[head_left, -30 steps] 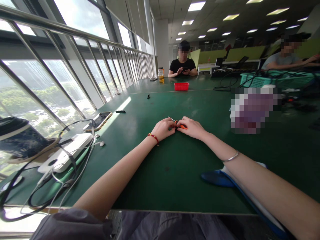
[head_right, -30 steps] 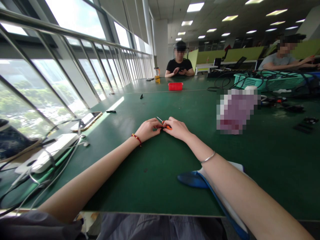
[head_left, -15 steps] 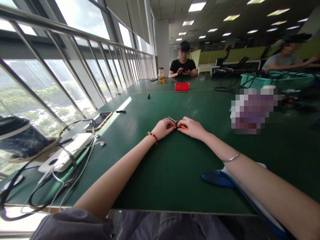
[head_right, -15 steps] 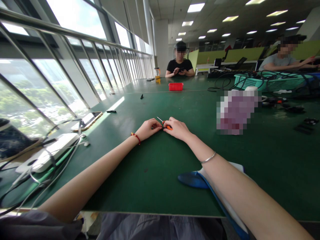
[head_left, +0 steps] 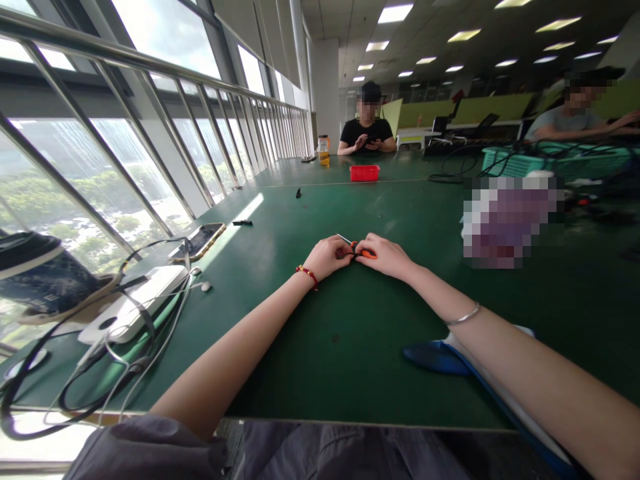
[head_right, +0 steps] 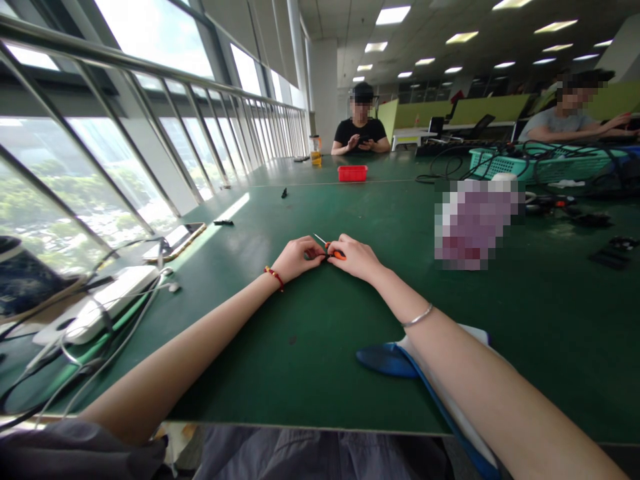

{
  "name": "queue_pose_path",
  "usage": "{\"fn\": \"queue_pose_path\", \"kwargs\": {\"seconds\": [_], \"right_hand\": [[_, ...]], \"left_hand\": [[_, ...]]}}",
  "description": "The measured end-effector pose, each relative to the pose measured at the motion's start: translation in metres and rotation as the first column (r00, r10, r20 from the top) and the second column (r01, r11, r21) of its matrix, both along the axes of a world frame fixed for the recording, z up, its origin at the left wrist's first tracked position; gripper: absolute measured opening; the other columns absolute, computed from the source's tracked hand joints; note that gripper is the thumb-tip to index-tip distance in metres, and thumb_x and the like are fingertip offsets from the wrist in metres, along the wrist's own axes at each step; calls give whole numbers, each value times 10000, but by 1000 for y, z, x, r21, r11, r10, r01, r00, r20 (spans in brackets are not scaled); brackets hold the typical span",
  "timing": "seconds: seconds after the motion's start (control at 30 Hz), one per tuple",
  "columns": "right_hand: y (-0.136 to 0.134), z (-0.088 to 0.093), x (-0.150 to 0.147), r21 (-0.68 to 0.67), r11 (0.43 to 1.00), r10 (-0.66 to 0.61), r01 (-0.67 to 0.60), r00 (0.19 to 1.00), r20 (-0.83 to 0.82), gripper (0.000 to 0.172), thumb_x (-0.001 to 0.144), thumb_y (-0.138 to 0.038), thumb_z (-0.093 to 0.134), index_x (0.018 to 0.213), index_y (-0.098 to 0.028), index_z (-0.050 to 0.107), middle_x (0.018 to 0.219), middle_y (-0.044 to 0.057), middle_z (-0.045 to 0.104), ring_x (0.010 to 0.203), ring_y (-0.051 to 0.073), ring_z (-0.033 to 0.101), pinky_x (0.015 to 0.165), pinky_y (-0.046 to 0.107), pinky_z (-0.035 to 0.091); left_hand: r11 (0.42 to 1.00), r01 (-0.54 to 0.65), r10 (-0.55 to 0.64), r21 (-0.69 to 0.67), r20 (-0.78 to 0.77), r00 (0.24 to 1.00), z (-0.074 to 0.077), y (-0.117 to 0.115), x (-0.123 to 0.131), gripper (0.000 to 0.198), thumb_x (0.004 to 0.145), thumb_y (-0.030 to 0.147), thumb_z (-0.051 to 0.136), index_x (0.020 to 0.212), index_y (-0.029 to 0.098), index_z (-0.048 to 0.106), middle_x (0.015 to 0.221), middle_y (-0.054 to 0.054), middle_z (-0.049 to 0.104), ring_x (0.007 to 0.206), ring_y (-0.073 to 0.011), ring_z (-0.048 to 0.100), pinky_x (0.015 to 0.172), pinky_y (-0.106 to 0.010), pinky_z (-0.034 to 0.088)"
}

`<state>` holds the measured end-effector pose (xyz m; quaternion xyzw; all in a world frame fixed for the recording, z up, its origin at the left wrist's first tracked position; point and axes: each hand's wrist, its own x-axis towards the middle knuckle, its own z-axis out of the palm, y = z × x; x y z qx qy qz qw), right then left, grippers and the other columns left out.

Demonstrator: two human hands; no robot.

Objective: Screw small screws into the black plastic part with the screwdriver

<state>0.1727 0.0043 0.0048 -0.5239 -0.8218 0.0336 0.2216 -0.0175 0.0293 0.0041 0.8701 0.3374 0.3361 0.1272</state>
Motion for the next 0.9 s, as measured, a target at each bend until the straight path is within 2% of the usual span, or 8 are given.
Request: {"fn": "queue_pose_path", "kwargs": {"seconds": [0.3,0.57,0.73,0.8,0.9], "right_hand": [[-2,2,-2,11,1000,-11,11,1000,8,167,809,-385,535,900,-270,614,936,3,540,772,146,549,593,246,351],[-4,3,-3,6,1000,-11,11,1000,-2,182,798,-377,529,915,-263,609,974,17,555,797,166,565,604,260,376],[-6,4,-5,70,997,-39,44,997,-70,409,686,-254,584,1089,-237,514,1136,52,547,858,196,575,600,269,399],[-8,6,-7,122,991,-43,58,992,-120,376,712,-235,551,1084,-230,503,1157,53,560,873,200,581,603,271,400],[-13,14,-10,218,972,-45,92,976,-213,223,802,-275,482,1016,-230,523,1075,39,616,830,190,594,602,268,393]], "left_hand": [[999,-40,40,8,-20,999,2,-3,2,57,680,162,626,732,152,649,762,-15,611,647,-104,567,620,-219,478],[997,-48,50,-67,31,998,0,-1,2,54,695,194,650,718,146,647,770,-18,616,634,-99,565,625,-223,485],[987,-49,63,-155,86,994,-2,2,1,85,694,209,662,733,134,652,749,-18,612,632,-101,565,627,-228,492],[980,-48,70,-194,104,992,-2,4,0,98,691,218,669,736,133,651,734,-15,616,626,-99,563,623,-226,490],[964,-37,72,-262,128,989,-2,5,0,122,689,240,677,737,132,649,692,-8,625,603,-95,553,598,-220,480]]}}
